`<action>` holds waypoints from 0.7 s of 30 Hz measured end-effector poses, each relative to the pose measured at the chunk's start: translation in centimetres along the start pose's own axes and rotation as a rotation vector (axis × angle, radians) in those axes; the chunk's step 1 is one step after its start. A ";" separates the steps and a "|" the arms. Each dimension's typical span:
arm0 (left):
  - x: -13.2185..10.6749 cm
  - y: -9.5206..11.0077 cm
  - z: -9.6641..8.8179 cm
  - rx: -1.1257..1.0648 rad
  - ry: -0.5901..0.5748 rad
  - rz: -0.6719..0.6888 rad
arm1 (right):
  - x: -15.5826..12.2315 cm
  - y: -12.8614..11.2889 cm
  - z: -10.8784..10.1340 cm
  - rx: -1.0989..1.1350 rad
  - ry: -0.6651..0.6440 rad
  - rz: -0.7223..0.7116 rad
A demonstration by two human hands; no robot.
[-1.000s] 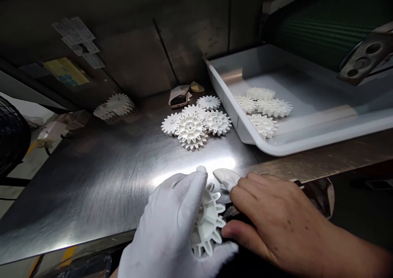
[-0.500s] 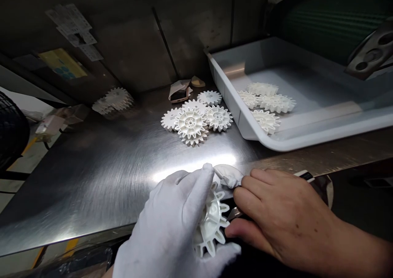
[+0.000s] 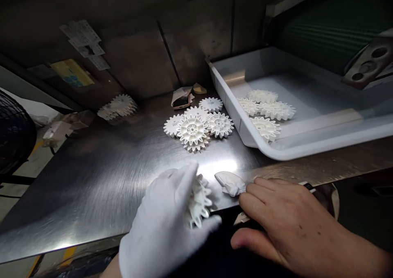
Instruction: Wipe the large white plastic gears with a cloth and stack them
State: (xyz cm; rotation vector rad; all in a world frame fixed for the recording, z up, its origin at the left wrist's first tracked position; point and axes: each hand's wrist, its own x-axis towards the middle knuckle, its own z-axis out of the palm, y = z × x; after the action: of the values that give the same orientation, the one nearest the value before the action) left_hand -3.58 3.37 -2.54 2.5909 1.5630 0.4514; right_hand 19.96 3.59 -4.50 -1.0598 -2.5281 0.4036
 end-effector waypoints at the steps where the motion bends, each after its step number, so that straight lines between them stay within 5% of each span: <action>1: 0.2 -1.2 0.4 0.025 0.017 -0.067 | 0.0 0.2 0.1 0.001 -0.004 0.018; 5: 1.7 -5.3 1.9 0.095 0.097 -0.317 | 0.2 1.2 0.8 -0.041 0.003 0.102; 16: 5.2 -10.9 3.9 0.123 0.190 -0.175 | 1.2 3.5 3.6 -0.126 0.314 0.131; 19: 7.4 -10.2 2.3 0.115 0.375 -0.114 | 1.4 3.9 4.2 -0.172 0.362 0.114; 21: 9.7 -7.6 0.7 0.104 0.489 -0.058 | 1.7 4.2 4.6 -0.207 0.404 0.098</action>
State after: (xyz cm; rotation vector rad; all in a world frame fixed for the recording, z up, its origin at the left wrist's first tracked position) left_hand -5.63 15.51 -2.86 2.6336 1.8311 1.0918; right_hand 19.44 7.07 -9.90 -1.2052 -2.1945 -0.0499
